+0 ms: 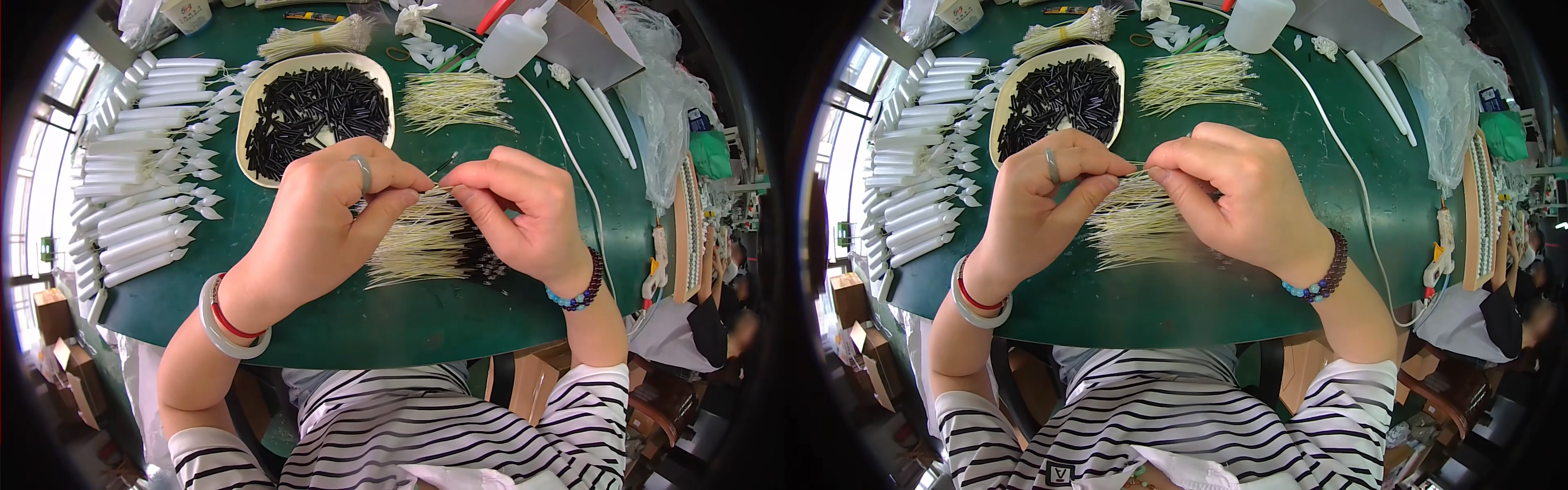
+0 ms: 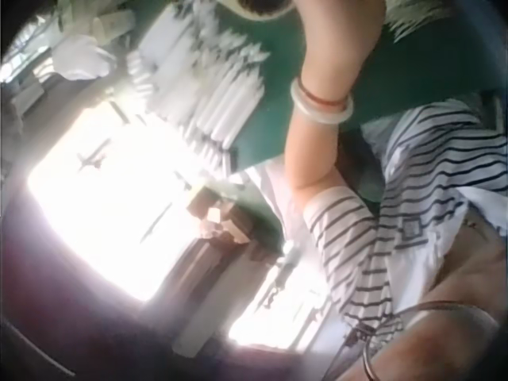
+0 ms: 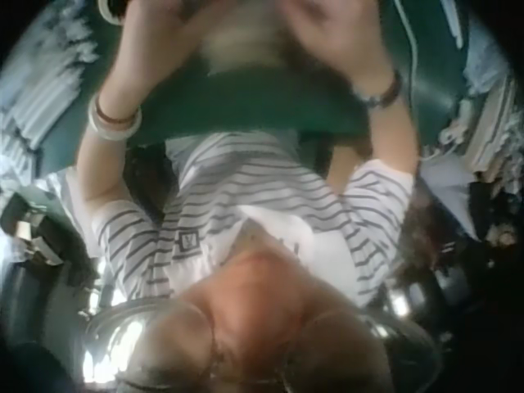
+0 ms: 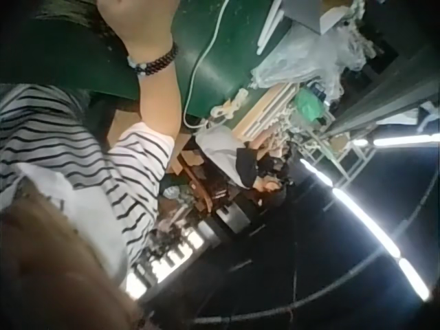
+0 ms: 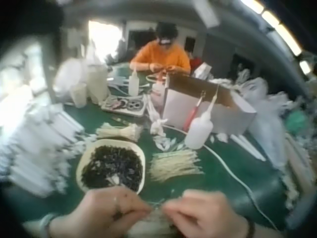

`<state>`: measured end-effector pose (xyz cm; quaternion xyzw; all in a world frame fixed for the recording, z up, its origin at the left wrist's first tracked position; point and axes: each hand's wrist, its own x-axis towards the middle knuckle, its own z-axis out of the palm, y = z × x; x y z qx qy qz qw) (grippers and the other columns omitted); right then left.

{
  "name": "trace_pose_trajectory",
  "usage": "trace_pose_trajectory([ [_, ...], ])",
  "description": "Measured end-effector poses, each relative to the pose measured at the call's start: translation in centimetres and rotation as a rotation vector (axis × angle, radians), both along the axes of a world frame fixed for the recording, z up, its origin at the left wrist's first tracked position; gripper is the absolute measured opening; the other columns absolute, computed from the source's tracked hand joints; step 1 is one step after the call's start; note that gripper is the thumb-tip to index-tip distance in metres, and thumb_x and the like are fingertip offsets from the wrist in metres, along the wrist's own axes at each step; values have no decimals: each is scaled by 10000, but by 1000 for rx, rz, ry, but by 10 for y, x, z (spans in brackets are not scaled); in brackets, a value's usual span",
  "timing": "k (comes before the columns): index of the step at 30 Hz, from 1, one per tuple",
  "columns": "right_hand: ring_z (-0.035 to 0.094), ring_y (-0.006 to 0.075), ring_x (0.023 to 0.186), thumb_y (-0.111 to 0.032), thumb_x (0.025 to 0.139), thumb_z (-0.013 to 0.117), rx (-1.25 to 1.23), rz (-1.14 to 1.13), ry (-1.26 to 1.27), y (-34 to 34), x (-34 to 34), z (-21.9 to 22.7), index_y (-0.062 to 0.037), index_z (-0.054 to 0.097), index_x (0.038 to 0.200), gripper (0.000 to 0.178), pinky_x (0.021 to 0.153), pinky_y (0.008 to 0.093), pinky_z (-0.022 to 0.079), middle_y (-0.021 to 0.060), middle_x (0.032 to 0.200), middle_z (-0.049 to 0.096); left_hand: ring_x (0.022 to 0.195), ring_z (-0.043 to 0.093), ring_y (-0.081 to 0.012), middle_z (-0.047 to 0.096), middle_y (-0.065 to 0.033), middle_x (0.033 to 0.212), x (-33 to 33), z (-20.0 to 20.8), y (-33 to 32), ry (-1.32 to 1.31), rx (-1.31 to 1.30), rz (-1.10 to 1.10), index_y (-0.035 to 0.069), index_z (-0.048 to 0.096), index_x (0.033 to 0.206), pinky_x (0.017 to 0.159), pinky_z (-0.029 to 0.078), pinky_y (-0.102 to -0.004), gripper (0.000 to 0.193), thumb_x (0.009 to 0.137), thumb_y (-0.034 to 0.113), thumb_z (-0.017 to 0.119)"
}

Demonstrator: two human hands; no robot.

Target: The person assembles components by attaching black tips to thin yellow wires by hand.

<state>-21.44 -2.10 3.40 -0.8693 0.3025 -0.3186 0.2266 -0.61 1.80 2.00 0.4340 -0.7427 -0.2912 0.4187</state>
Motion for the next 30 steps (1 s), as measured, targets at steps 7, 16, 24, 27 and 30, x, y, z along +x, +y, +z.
trace_pose_trajectory([
  [7,566,234,590,-68,790,674,-118,25,84,6,6,-6,-30,650,899,118,519,326,459,86,705,581,748,627,-169,656,-82,840,-6,1,3,25,-2,20,0,684,899,655,494,-257,170,743,-66,674],
  [16,606,276,694,-139,804,671,0,139,145,-4,2,-7,-2,634,867,155,621,355,485,112,765,635,723,655,-179,660,-78,783,-9,-6,1,-90,-210,98,8,681,941,626,507,-234,236,722,-79,689],
  [24,599,257,639,-187,820,664,21,95,49,-5,-1,-8,-48,648,830,140,595,338,469,78,687,612,665,610,-228,640,-78,768,-8,-6,1,-266,-477,80,33,649,978,599,497,-320,309,687,-46,717],
  [27,579,242,600,-238,826,667,-74,129,171,-4,0,-12,-83,657,813,156,565,334,429,55,657,592,673,608,-248,638,-80,780,-10,-6,0,-263,-497,20,32,637,987,607,497,-329,308,697,-45,706],
  [30,577,237,612,-219,817,673,-53,133,159,-5,2,-12,-81,652,799,141,590,336,427,47,654,581,674,610,-249,637,-81,774,-11,-6,3,-262,-466,7,28,641,977,603,496,-330,291,701,-25,717],
])
